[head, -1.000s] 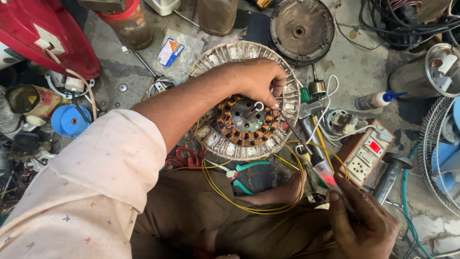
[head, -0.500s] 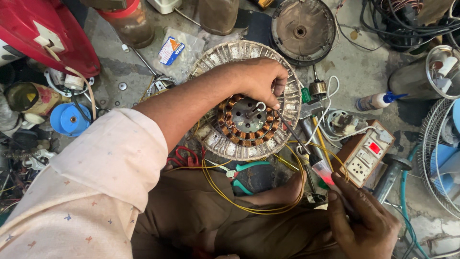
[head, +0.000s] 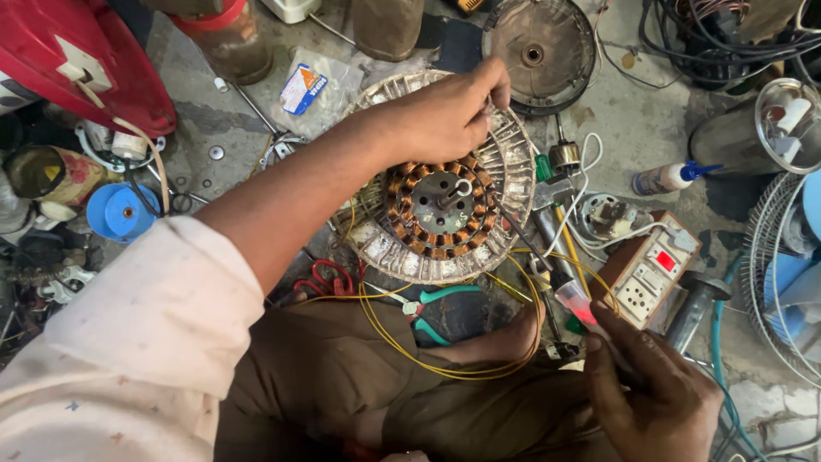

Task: The person sits on the floor and uses a test light to check continuity on the copper windings of a fan motor stator. They hold the stator with one hand and probe various points on the coils with the test light in the other hand.

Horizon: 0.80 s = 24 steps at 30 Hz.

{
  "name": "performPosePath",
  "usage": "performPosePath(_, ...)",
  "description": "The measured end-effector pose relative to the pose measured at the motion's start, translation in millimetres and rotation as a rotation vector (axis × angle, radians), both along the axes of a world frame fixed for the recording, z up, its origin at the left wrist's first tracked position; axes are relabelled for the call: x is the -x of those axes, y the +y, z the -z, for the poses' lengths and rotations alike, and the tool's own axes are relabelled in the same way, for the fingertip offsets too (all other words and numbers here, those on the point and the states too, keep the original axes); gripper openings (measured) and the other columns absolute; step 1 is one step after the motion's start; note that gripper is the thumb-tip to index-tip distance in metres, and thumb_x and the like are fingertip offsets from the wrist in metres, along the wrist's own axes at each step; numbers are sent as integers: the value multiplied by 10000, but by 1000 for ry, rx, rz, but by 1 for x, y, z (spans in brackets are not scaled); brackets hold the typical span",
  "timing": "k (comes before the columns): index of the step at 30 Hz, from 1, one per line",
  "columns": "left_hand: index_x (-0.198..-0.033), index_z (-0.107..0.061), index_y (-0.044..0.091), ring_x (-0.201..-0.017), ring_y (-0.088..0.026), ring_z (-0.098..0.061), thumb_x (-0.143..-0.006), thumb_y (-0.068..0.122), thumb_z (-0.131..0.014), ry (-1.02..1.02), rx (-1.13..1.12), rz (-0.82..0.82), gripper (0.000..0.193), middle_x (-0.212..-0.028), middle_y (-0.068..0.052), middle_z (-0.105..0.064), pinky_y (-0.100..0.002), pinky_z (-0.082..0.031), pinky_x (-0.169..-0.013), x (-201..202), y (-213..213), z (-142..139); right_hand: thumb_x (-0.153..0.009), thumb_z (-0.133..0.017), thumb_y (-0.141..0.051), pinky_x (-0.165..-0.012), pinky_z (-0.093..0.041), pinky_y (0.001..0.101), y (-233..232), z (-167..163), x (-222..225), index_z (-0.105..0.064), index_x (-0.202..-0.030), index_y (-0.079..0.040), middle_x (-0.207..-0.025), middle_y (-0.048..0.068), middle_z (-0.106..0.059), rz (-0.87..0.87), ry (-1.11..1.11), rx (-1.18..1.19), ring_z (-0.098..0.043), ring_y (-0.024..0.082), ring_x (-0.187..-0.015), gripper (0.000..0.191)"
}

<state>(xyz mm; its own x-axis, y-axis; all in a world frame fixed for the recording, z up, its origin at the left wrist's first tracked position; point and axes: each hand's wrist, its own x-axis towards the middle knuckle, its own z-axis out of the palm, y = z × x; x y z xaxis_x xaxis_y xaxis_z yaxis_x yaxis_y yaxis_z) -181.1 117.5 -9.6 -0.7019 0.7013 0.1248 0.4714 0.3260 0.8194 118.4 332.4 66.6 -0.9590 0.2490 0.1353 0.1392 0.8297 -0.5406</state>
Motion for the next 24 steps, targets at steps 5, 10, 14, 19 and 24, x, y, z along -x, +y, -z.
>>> performPosePath(5, -1091, -557, 16, -925, -395, -694, -1005, 75, -614, 319, 51, 21, 118, -951, -160, -714, -516, -517, -762, -17, -19, -13, -874, -757, -104, -694, -579, 273, -3, -10, 3, -764, -1205, -92, -904, 83, -780, -7, -24, -18, -754, 114, -746, 331)
performPosePath(10, -1068, -613, 37, -921, -361, -706, -952, 128, -680, 158, 135, -19, 161, -943, -155, -724, -487, -526, -766, -31, -20, -13, -859, -772, -147, -648, -575, 295, -1, -23, 12, -774, -1187, -101, -917, 106, -785, -40, -77, -119, -751, 134, -720, 331)
performPosePath(14, -1004, -660, 46, -913, -311, -728, -923, 141, -730, 207, 47, 43, 143, -955, -130, -729, -441, -559, -799, -32, -16, -3, -863, -771, -173, -660, -591, 300, -4, -29, 16, -776, -1194, -110, -902, 103, -786, -14, -87, -109, -761, 137, -736, 337)
performPosePath(19, -974, -722, 57, -942, -306, -709, -900, 112, -743, 263, 30, 96, 95, -967, -128, -706, -438, -555, -820, -37, -14, 7, -847, -777, -184, -634, -588, 309, -8, -36, 18, -776, -1191, -121, -858, 101, -787, 12, -151, -104, -762, 139, -695, 350)
performPosePath(24, -1000, -681, 27, -941, -283, -704, -869, 157, -766, 157, 34, 39, 203, -989, -107, -701, -431, -543, -842, -40, -9, 6, -832, -783, -228, -574, -571, 314, -9, -43, 24, -792, -1185, -167, -816, 89, -771, -35, -186, -243, -734, 138, -595, 358)
